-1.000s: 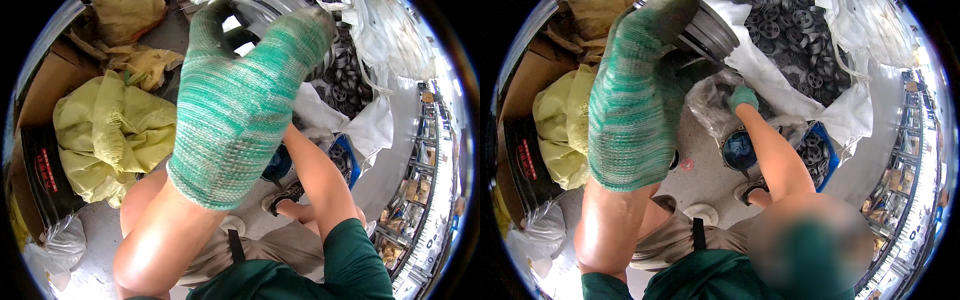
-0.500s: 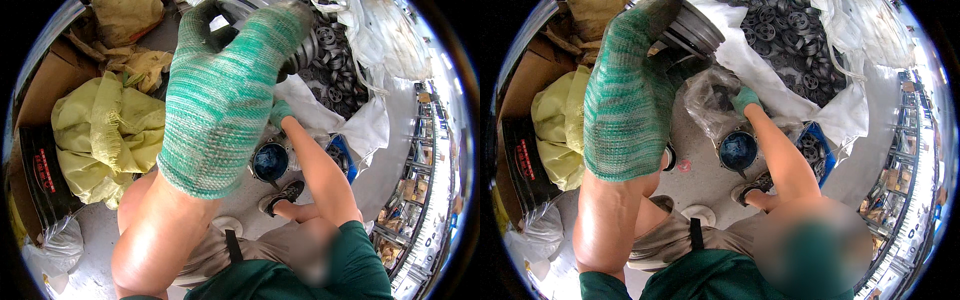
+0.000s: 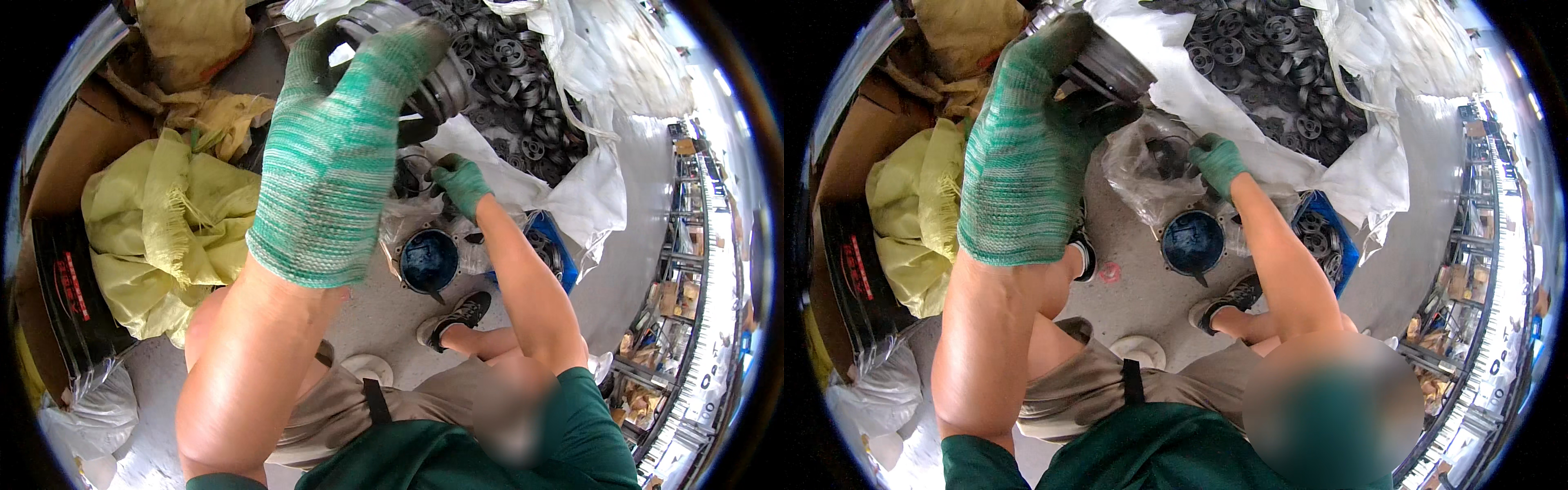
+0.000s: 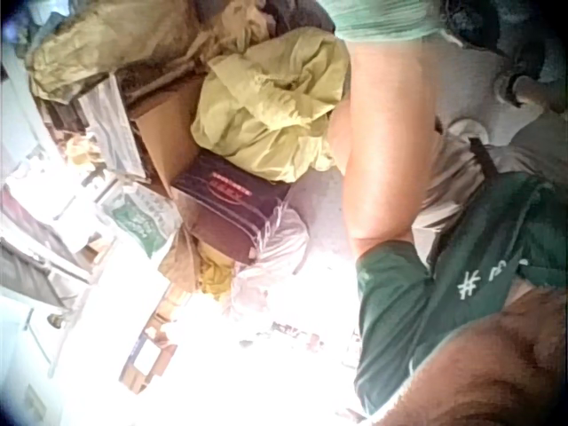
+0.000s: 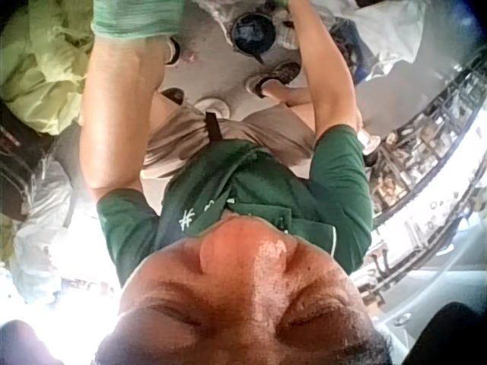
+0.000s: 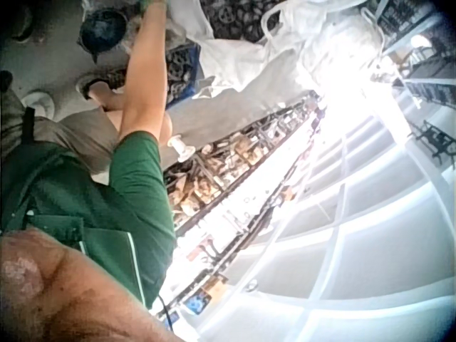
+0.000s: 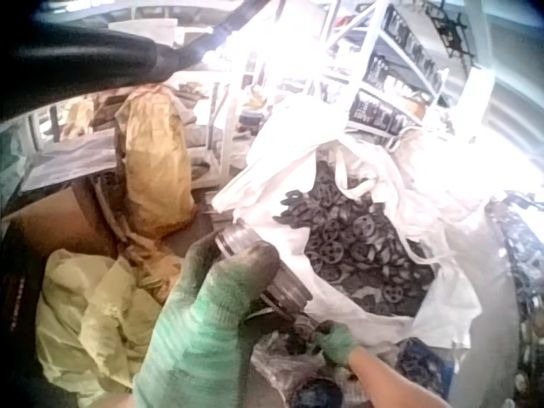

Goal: The person is sitting on the floor in a workshop, assembling small metal parts. They pick up a metal component, apply a blue substance from a small container using a brush, and then insert a small ring into the component. This process is repeated for multiple parts, which are then placed into a blue crate.

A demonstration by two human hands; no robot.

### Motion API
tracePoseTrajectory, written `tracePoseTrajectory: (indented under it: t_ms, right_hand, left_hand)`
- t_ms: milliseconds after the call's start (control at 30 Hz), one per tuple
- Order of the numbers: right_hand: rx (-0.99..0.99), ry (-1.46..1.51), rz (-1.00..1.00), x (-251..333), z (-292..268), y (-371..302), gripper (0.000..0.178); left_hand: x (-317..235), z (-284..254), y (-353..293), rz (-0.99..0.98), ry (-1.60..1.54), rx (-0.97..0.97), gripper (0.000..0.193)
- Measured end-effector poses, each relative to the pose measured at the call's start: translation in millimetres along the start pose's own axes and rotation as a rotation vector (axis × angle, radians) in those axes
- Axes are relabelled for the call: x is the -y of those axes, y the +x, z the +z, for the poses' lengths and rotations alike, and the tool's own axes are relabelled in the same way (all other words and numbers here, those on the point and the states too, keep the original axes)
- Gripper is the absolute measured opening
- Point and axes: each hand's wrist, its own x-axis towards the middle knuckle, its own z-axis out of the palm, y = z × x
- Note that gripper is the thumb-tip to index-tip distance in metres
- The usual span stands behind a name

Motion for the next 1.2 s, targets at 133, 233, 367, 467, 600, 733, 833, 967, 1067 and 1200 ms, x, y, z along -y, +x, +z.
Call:
tracePoseTrajectory:
  t_ms: [133,233,367,467,600,733,833,967,1067,1200]
  right_hand:
    - [0.04,0.39,-0.074,12,-26,-35,0.021]
    - [-0.058,0.486,-0.13,41,-60,-80,0.023]
    - [-0.213,0.647,-0.199,93,-88,-155,0.024]
    - [-0.374,0.426,-0.365,107,-86,-206,0.023]
    - [-0.54,0.067,-0.748,91,-74,-230,0.023]
    - [-0.617,-0.101,-0.826,71,-73,-229,0.026]
    - [-0.631,-0.097,-0.821,64,-74,-231,0.026]
    - [-0.642,-0.172,-0.85,57,-77,-238,0.026]
    - [-0.645,-0.158,-0.88,53,-80,-238,0.025]
    - [-0.532,0.266,-0.555,54,-74,-237,0.023]
  left_hand:
    - [13,14,-2,-0.038,0.005,0.008,0.049]
    - [19,25,-10,-0.17,0.075,0.063,0.061]
    - [34,38,-26,-0.333,0.075,0.185,0.074]
    - [46,51,-38,-0.356,0.052,0.215,0.082]
    - [57,73,-47,-0.438,-0.005,0.26,0.089]
    - [68,79,-51,-0.382,-0.005,0.263,0.088]
    - [69,87,-54,-0.399,0.002,0.258,0.086]
    - [81,96,-60,-0.387,-0.019,0.218,0.079]
    - [87,99,-62,-0.397,-0.057,0.185,0.074]
    - [88,104,-63,-0.426,-0.084,0.143,0.069]
